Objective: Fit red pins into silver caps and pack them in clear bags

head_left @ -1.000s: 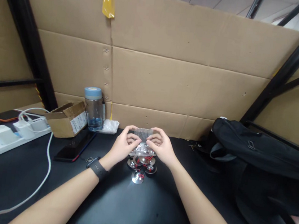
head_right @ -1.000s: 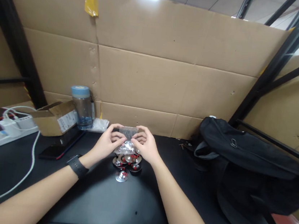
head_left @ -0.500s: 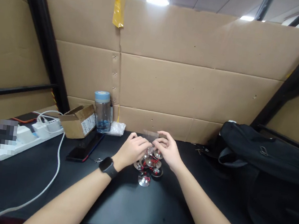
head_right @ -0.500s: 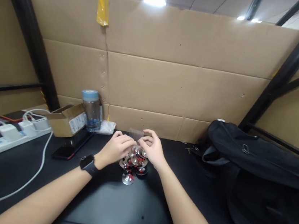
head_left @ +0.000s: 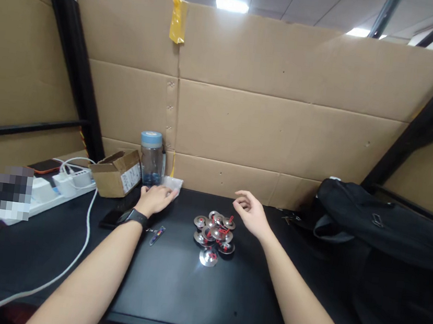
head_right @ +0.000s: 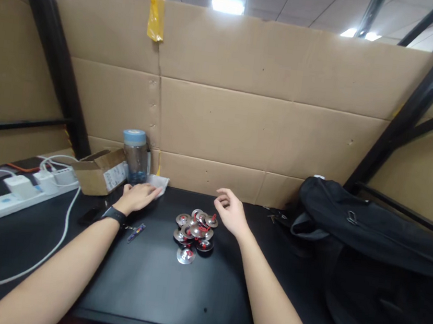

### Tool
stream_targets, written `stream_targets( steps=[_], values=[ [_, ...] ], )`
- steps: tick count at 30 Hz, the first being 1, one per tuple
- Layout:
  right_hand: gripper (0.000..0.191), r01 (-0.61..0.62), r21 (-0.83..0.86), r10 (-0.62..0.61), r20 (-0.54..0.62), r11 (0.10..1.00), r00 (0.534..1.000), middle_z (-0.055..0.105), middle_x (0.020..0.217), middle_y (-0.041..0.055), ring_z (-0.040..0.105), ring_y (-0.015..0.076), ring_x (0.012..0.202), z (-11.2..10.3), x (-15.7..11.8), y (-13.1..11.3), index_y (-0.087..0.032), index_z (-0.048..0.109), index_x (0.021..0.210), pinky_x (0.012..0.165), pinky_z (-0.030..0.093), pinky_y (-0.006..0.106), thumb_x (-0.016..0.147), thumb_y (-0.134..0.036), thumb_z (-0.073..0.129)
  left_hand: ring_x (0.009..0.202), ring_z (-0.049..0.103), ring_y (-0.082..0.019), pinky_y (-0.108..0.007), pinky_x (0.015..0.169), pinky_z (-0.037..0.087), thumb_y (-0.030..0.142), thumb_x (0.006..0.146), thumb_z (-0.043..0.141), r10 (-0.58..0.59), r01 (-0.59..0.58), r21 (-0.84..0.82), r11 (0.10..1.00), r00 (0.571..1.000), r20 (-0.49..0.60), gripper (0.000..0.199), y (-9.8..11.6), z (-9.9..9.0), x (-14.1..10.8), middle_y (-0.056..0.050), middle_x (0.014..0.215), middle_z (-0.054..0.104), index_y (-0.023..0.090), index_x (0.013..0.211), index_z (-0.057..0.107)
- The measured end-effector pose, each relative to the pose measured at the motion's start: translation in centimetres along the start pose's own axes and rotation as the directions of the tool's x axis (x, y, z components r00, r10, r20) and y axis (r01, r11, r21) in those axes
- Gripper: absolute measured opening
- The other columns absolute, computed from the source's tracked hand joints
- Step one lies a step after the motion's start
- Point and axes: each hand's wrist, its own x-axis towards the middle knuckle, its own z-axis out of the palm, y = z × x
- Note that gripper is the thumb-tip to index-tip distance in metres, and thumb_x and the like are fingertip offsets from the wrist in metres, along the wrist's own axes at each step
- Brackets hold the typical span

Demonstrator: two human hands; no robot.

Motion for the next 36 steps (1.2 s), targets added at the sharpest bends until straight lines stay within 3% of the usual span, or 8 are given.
stream_targets(
  steps=[3,5,9,14,21,28,32,36],
  values=[
    [0.027,0.042,-0.174,-0.032,0.061,0.984,0.998,0.069,0.089,0.0043,0.063,0.0164,0.075,-1.0,-0.1,0.3,-0.019,0.065,0.108,0.067,0.051,0.029,0.083,-0.027,0.06,0.115,0.059,-0.037,-0.052,0.094,0.033,0.058,0.099,0.029,-0.006,0.006,0.027,1.0,1.0,-0.005,0.059,0.2,0.6,0.1,-0.014,0.121,0.07,0.023,0.097,0.076],
    [0.025,0.113,-0.268,-0.06,0.199,0.957,0.978,0.072,0.096,0.0059,0.065,0.0189,0.083,-1.7,-0.3,-0.1,-0.02,0.07,0.104,0.077,0.052,0.034,0.079,-0.021,0.064,0.115,0.058,-0.035,-0.051,0.095,0.033,0.055,0.101,0.028,0.011,-0.008,0.064,0.998,0.999,-0.047,0.057,0.4,0.4,0.1,-0.014,0.118,0.07,0.023,0.097,0.075],
    [0.037,0.286,-0.229,-0.13,0.522,0.931,0.843,0.073,0.113,0.0061,0.064,0.0252,0.104,-2.0,-0.8,-1.8,-0.026,0.077,0.105,0.097,0.045,0.041,0.069,-0.026,0.083,0.11,0.058,-0.032,-0.048,0.093,0.034,0.05,0.102,0.03,0.073,-0.051,0.111,0.992,0.976,-0.203,0.051,2.0,-0.8,-0.3,-0.013,0.115,0.069,0.023,0.099,0.074],
    [0.043,0.294,-0.189,-0.108,0.645,0.937,0.756,0.076,0.105,0.0046,0.067,0.0254,0.099,-0.6,-1.3,-2.9,-0.028,0.079,0.105,0.089,0.048,0.035,0.064,-0.037,0.09,0.11,0.058,-0.027,-0.042,0.092,0.034,0.043,0.103,0.036,0.22,-0.227,0.012,0.974,0.928,-0.301,0.041,5.9,-1.9,-1.5,-0.01,0.114,0.069,0.023,0.1,0.072],
    [0.041,0.224,-0.228,-0.028,0.64,0.948,0.768,0.076,0.097,0.0016,0.07,0.0221,0.089,0.3,-1.7,-2.6,-0.028,0.08,0.101,0.079,0.05,0.029,0.063,-0.038,0.09,0.103,0.059,-0.023,-0.038,0.092,0.035,0.041,0.103,0.039,0.421,-0.453,-0.197,0.87,0.888,-0.184,0.038,10.1,-0.7,-3.3,-0.005,0.104,0.07,0.024,0.096,0.072],
    [0.05,0.163,-0.11,-0.056,0.636,0.981,0.77,0.075,0.102,0.0011,0.069,0.0206,0.093,0.3,-1.7,-2.9,-0.026,0.073,0.111,0.084,0.05,0.029,0.064,-0.027,0.089,0.101,0.06,-0.023,-0.038,0.09,0.038,0.037,0.1,0.045,0.419,-0.443,-0.266,0.856,0.897,-0.143,0.033,10.2,-0.4,-3.4,-0.005,0.1,0.073,0.023,0.091,0.073],
    [0.056,0.111,-0.034,-0.081,0.491,0.993,0.867,0.072,0.111,0.0041,0.066,0.0205,0.096,0.3,-1.3,-2.8,-0.024,0.068,0.117,0.08,0.05,0.03,0.066,-0.03,0.089,0.094,0.064,-0.021,-0.034,0.088,0.044,0.025,0.09,0.056,0.398,-0.404,-0.385,0.83,0.912,-0.099,0.019,10.3,-0.2,-3.3,-0.002,0.096,0.074,0.023,0.087,0.075],
    [0.056,0.081,0.078,-0.103,0.343,0.994,0.934,0.069,0.12,0.008,0.066,0.0201,0.096,1.4,-1.2,-2.2,-0.023,0.064,0.122,0.071,0.051,0.028,0.07,-0.028,0.086,0.096,0.068,-0.021,-0.029,0.087,0.049,0.03,0.087,0.065,0.403,-0.34,-0.659,0.671,0.913,-0.061,0.018,11.2,0.7,-3.4,-0.003,0.102,0.076,0.021,0.098,0.076]
  ],
)
